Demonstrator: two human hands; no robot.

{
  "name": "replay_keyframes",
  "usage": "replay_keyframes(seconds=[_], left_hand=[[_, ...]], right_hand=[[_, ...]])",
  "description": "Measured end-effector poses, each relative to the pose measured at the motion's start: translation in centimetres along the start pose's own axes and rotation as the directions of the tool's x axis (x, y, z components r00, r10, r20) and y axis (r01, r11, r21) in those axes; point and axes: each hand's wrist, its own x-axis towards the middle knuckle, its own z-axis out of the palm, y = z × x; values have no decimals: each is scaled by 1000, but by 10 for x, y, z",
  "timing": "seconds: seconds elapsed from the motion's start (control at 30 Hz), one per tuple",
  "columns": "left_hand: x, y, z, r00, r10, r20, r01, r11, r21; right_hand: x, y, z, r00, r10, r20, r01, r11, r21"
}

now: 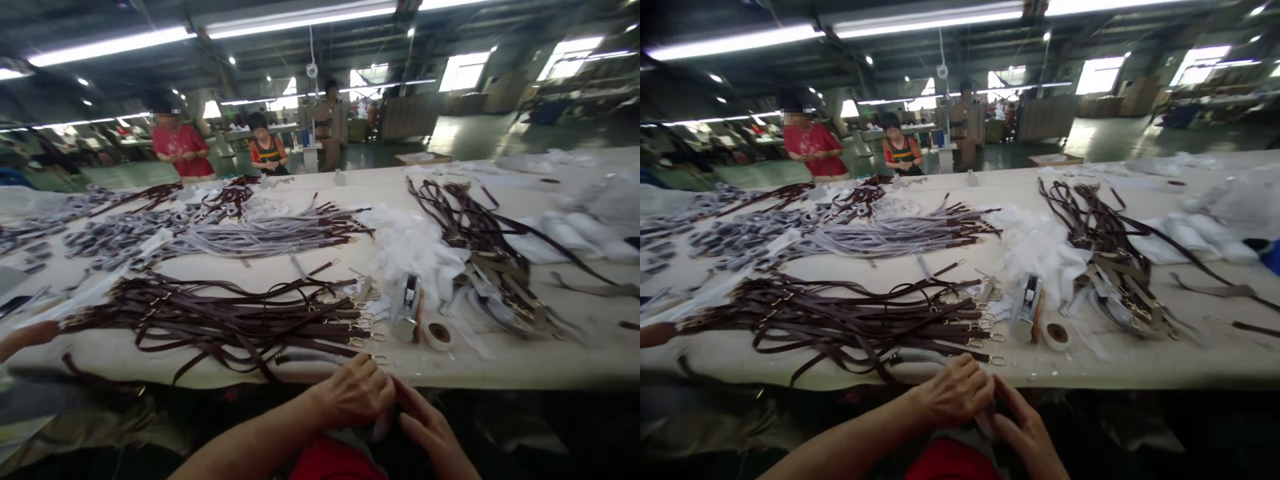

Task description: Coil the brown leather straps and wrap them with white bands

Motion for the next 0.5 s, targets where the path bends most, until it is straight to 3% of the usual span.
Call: replay_keyframes(seconds=[0.1, 0.17, 0.33, 0.5], left_hand=[[1, 7, 2, 1000, -20, -14, 19, 1000, -21], [-6, 3, 3, 996, -48, -73, 46, 998, -32], [-28, -22, 15, 965, -124, -232, 102, 990, -101], [-44, -52, 27, 950, -254, -185, 224, 960, -167]], right_hand=[[2, 2, 10, 978, 128, 166, -113, 988, -101], [-3, 2, 13, 960, 186, 208, -149, 972, -179], [-32, -9, 0, 950, 233, 209, -124, 893, -433], [-57, -31, -28, 911, 398, 104, -278, 781, -560]])
